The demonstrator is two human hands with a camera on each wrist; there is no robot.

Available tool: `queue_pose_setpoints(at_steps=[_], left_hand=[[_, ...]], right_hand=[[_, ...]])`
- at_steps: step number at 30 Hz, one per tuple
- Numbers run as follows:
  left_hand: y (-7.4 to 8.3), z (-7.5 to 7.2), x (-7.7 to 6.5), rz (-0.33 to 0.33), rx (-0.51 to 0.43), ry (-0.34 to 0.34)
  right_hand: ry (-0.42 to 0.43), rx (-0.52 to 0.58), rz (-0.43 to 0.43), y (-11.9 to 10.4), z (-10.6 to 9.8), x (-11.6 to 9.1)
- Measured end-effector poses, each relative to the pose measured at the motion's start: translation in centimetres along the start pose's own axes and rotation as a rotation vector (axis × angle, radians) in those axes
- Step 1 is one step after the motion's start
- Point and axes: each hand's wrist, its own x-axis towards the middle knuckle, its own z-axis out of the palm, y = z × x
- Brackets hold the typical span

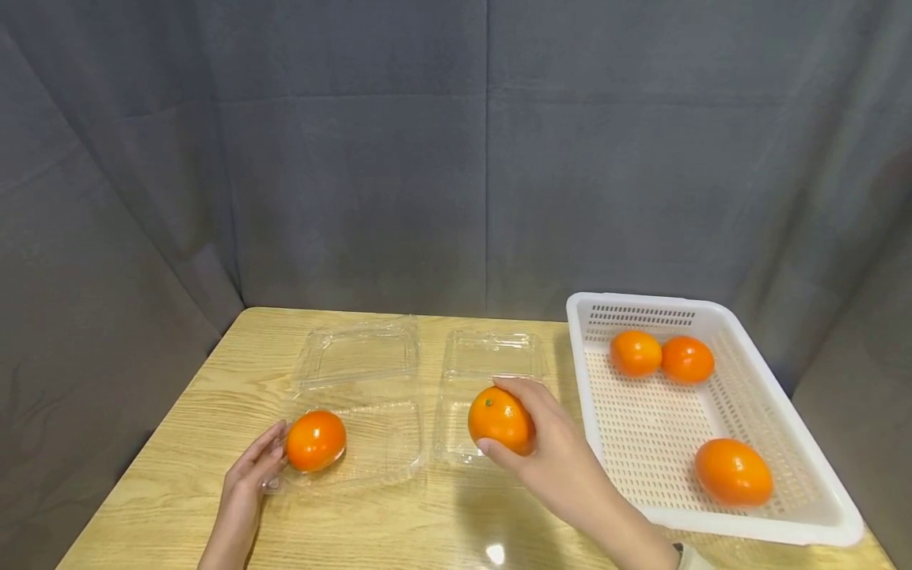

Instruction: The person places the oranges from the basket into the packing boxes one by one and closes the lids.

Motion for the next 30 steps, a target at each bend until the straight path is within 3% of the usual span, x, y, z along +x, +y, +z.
queue_pose_setpoints(at_steps=[9, 24, 30], left_hand=[[0.1, 0.1, 0.1, -0.003, -0.014, 0.004], [0.0, 0.0, 0.1, -0.01, -0.01, -0.006], [0.0, -0.1, 0.1, -0.015, -0.022, -0.012]], right_hand=[[0.002, 0.071, -0.013, -1.4, 2.6, 1.5], [-0.073, 0.27, 0.128, -3.1, 8.2, 3.6], [-0.137, 0.259, 0.061, -3.4, 10.1, 4.0]])
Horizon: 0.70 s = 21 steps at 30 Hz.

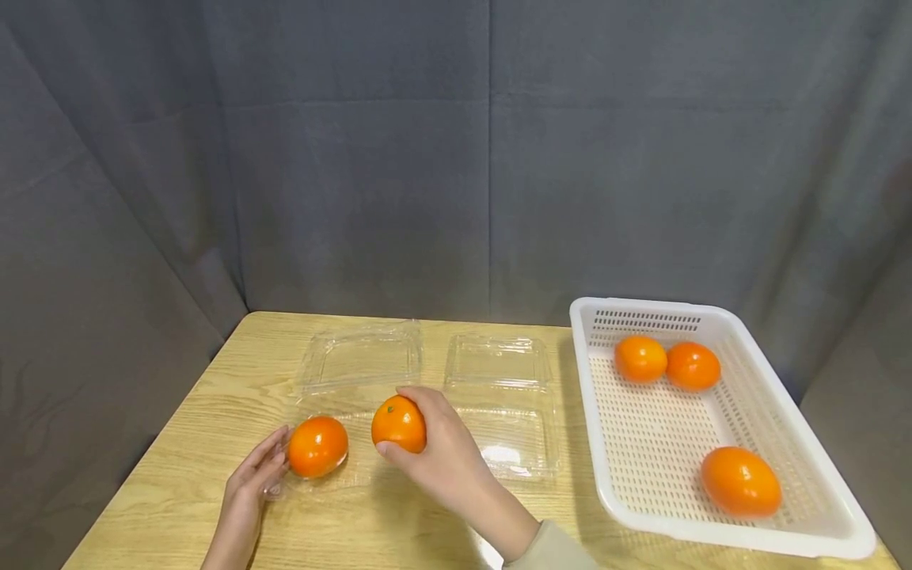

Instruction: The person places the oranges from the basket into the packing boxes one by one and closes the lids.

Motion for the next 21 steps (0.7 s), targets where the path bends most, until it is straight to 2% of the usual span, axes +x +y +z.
queue_pose_setpoints(at_steps=[5, 10, 21], left_hand=[[0.0, 0.0, -0.1, 0.019, 0.005, 0.006], [0.1, 0.0, -0.1, 0.017, 0.017, 0.009], [0.0, 0.1, -0.1, 0.01, 0.009, 0.003]], right_hand=[[-0.035, -0.057, -0.029, 0.2, 1.6, 0.3], [-0.036, -0.044, -0.011, 0.3, 2.9, 0.8], [-0.03, -0.122, 0.004, 0.6, 4.6, 2.0]])
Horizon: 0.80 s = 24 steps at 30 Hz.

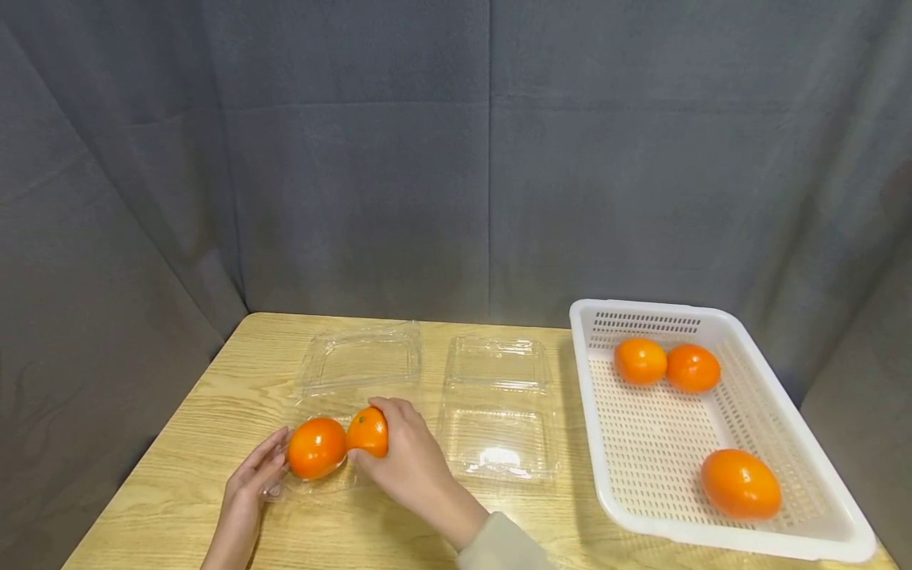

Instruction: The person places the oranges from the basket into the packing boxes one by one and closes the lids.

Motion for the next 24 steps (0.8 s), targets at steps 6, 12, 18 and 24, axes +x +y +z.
queue_pose_setpoints(at_steps=[6, 12, 18, 24], left_hand=[[0.0, 0.0, 0.0, -0.002, 0.004, 0.004], [0.0, 0.0, 0.0, -0.003, -0.002, 0.008], [-0.1, 0.0, 0.1, 0.0, -0.002, 0.012], [0.0, 0.1, 0.0, 0.002, -0.005, 0.019]], right_hand=[[-0.01, -0.038, 0.019, 0.4, 0.5, 0.3], [-0.028, -0.07, 0.027, 0.8, 1.0, 0.6], [-0.049, -0.1, 0.051, 1.0, 1.4, 1.0], [-0.06, -0.111, 0.079, 1.2, 1.7, 1.3]])
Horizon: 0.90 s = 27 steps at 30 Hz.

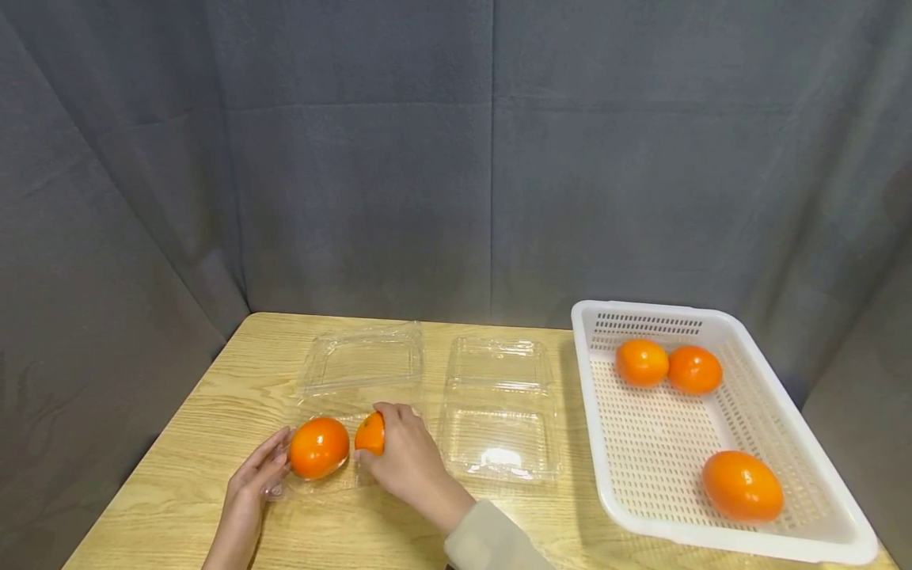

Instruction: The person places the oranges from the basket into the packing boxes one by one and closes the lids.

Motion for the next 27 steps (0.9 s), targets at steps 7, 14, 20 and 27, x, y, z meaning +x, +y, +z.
queue_pose_setpoints(at_steps=[7, 14, 20, 27], left_hand=[[-0.01, -0.02, 0.09, -0.006, -0.003, -0.006], [0.0, -0.02, 0.11, -0.017, -0.004, -0.006], [-0.05, -0.06, 0.09, -0.007, 0.002, -0.01], [-0.05, -0.11, 0.13, -0.011, 0.011, -0.014]], right_hand=[[-0.005, -0.025, 0.011, 0.07, 0.49, 0.4], [-0.002, -0.058, -0.001, 0.2, 0.95, 0.48], [0.005, -0.08, -0.023, 0.22, 1.01, 0.38], [0.016, -0.093, -0.051, 0.09, 0.88, 0.22]])
